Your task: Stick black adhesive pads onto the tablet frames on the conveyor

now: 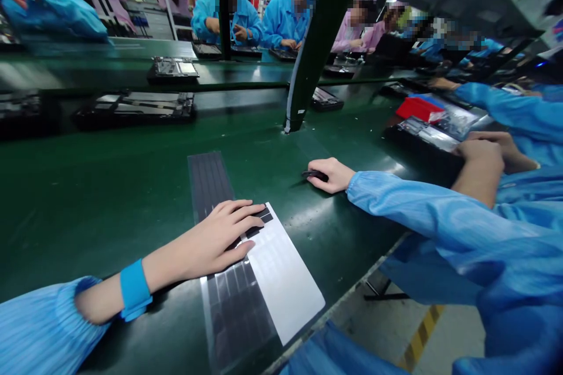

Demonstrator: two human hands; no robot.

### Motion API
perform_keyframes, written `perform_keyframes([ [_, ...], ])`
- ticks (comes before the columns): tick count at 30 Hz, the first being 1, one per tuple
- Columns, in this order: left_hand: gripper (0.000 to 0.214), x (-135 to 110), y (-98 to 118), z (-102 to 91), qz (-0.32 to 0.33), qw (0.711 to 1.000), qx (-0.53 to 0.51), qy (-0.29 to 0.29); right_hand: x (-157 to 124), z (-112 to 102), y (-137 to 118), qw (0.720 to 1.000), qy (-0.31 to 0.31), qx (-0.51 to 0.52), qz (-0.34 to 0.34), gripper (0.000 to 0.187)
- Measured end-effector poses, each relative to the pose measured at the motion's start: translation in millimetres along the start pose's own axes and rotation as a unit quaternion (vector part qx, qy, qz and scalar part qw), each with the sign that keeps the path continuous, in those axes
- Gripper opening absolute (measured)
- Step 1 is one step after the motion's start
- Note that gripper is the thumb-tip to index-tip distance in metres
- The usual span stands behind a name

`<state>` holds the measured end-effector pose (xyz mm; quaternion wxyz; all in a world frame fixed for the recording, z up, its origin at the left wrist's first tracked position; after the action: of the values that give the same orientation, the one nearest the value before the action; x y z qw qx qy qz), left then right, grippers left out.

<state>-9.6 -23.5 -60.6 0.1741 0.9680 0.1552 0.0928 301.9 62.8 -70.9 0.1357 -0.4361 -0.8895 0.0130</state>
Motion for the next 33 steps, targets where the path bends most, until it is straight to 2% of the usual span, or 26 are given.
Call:
perform_keyframes([
  [6,0.027,0,1,-0.7,0.003,1.000,0.000,0.004,1,-1,3,1.000,-0.006,-0.005,0.001,0.016],
  [10,0.027,-1,1,-0.9,0.010,1.000,-0.002,0.021,14,-11,-6,0.997,-0.079,-0.007,0.022,0.016],
  [12,0.027,-1,1,-1.3,0.019,0.999,-0.004,0.028,26,-15,-22,0.994,-0.098,0.001,0.056,0.018],
  [15,0.028,0,1,-1.8,0.027,0.999,-0.004,0.032,49,-10,-58,0.992,-0.078,0.023,0.097,0.022],
  [18,0.030,1,1,-1.5,0.021,0.999,0.007,0.027,70,10,-92,0.989,-0.081,0.005,0.121,0.024],
  [21,0.041,1,0,0.1,0.016,0.999,0.028,0.024,84,30,-110,0.989,-0.050,-0.045,0.131,0.024],
  [24,0.045,1,-1,2.1,0.032,0.998,0.049,0.023,89,38,-112,0.990,-0.030,-0.059,0.126,0.025],
  [33,0.041,4,0,1.7,0.029,0.998,0.047,0.008,86,37,-106,0.993,-0.030,-0.047,0.108,0.027],
])
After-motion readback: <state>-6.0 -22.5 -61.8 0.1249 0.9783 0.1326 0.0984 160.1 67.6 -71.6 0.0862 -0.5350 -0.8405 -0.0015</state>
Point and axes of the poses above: each hand's wrist, its own x-axis towards the middle knuckle, its own z-axis out of the palm, y = z × x, the point moved 1 cm from there along x, towards the middle knuckle, and after that the axes turned 13 degrees about z, right-handed, at the moved point
